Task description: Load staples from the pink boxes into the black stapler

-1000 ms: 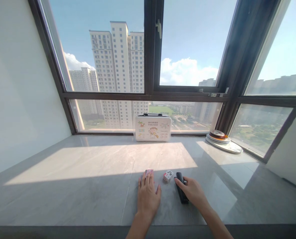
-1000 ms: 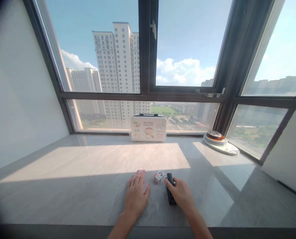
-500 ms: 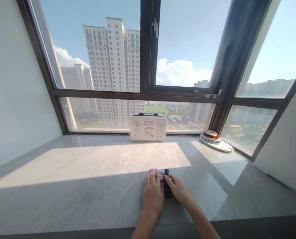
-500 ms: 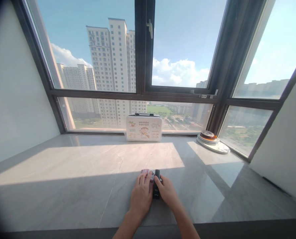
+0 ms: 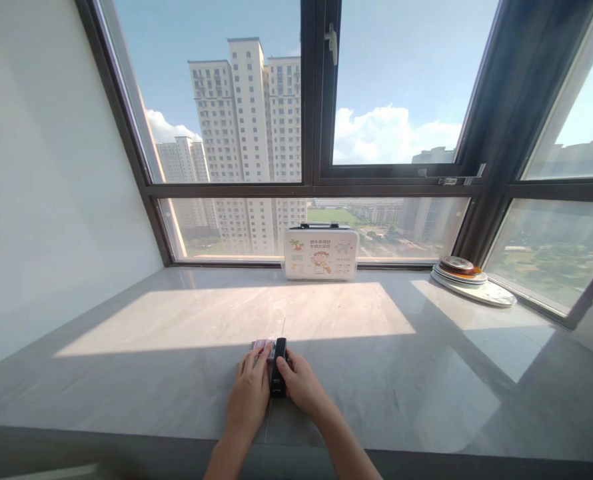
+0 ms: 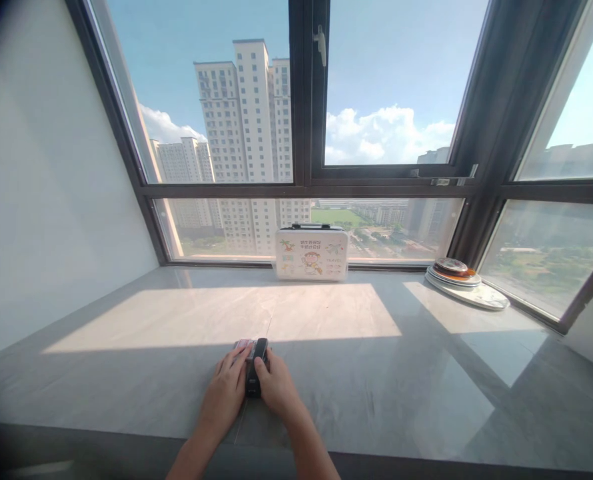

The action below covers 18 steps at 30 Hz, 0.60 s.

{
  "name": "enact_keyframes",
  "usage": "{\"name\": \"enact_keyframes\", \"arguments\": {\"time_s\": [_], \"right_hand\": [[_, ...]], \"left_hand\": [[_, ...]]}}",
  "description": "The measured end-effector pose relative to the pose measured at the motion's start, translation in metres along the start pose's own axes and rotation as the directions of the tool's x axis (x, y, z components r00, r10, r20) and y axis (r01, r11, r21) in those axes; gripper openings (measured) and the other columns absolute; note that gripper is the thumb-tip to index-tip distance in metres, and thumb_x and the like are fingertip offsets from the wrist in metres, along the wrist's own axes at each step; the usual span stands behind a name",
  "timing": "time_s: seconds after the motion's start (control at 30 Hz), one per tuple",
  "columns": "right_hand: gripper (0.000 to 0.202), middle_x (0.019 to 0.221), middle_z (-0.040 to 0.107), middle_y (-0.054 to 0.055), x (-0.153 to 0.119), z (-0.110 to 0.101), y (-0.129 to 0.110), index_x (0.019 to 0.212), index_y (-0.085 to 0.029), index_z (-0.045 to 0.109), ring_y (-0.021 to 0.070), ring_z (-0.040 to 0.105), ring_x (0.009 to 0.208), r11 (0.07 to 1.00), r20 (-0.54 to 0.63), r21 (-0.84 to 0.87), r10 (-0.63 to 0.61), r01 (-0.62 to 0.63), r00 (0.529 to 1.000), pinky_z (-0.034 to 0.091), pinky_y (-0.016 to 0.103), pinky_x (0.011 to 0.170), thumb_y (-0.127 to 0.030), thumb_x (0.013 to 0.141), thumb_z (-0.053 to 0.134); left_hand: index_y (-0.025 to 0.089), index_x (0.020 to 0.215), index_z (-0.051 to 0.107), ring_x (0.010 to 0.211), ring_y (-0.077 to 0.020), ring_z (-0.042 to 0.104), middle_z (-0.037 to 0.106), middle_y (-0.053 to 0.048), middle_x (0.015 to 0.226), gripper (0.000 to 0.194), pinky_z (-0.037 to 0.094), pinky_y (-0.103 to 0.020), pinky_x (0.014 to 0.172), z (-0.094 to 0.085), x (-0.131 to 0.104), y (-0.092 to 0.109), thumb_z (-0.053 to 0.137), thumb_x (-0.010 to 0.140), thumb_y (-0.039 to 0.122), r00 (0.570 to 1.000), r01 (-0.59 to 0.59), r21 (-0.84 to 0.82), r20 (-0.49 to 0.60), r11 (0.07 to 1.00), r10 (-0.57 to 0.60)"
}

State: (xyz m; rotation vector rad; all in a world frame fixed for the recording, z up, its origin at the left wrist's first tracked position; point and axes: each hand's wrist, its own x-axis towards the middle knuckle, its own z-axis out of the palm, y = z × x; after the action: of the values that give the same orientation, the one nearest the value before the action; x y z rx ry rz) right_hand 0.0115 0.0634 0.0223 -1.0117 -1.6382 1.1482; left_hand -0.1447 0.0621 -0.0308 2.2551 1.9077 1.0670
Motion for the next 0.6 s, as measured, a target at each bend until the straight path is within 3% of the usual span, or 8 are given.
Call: {"name": "enact_keyframes", "arguments": {"time_s": [0.07, 0.17, 0.37, 0.6], "right_hand": [[0.047, 0.083, 0.067, 0.005, 0.003, 0.018, -0.005, 0.119, -0.021, 0.067, 0.0241, 0.061, 0.085, 1.000, -0.020, 0.020, -0.012, 0.012, 1.000, 0.049, 0.032, 0.075, -0.057, 0.094, 0.049], [0.047, 0.086, 0.069, 0.006, 0.003, 0.032, -0.007, 0.116, -0.021, 0.068, 0.0260, 0.062, 0.088, 1.000, -0.051, 0.020, 0.005, -0.004, 0.999, 0.048, 0.032, 0.073, -0.057, 0.096, 0.047], [0.055, 0.070, 0.065, 0.005, 0.000, 0.034, 0.000, 0.109, -0.020, 0.070, 0.0247, 0.062, 0.068, 0.996, -0.066, -0.011, 0.091, -0.092, 0.994, 0.047, 0.031, 0.059, -0.065, 0.094, 0.042], [0.058, 0.071, 0.065, 0.005, 0.002, 0.039, 0.011, 0.111, -0.021, 0.069, 0.0252, 0.063, 0.069, 0.998, -0.077, 0.020, 0.060, -0.058, 0.995, 0.046, 0.031, 0.058, -0.069, 0.093, 0.041]], "left_hand": [[0.029, 0.145, 0.049, 0.138, -0.0226, 0.043, 0.052, -0.004, 0.145, 0.046, 0.040, -0.043, 0.113, -0.008, 0.000, -0.017, 0.030, 0.103, 0.028, 1.000, 0.004, 0.005, -0.002, 1.000, -0.004], [0.030, 0.145, 0.049, 0.138, -0.0232, 0.044, 0.052, -0.003, 0.144, 0.046, 0.040, -0.044, 0.114, -0.014, -0.002, -0.026, 0.030, 0.103, 0.028, 1.000, 0.024, 0.020, -0.015, 1.000, -0.024], [0.031, 0.145, 0.049, 0.138, -0.0235, 0.044, 0.052, -0.004, 0.145, 0.047, 0.040, -0.045, 0.114, -0.016, -0.003, -0.025, 0.030, 0.102, 0.027, 1.000, 0.024, 0.018, -0.020, 1.000, -0.024], [0.030, 0.143, 0.051, 0.136, -0.0215, 0.046, 0.053, -0.003, 0.143, 0.046, 0.040, -0.043, 0.114, -0.015, -0.002, -0.030, 0.029, 0.103, 0.026, 1.000, 0.009, -0.021, -0.029, 1.000, -0.009]]}}
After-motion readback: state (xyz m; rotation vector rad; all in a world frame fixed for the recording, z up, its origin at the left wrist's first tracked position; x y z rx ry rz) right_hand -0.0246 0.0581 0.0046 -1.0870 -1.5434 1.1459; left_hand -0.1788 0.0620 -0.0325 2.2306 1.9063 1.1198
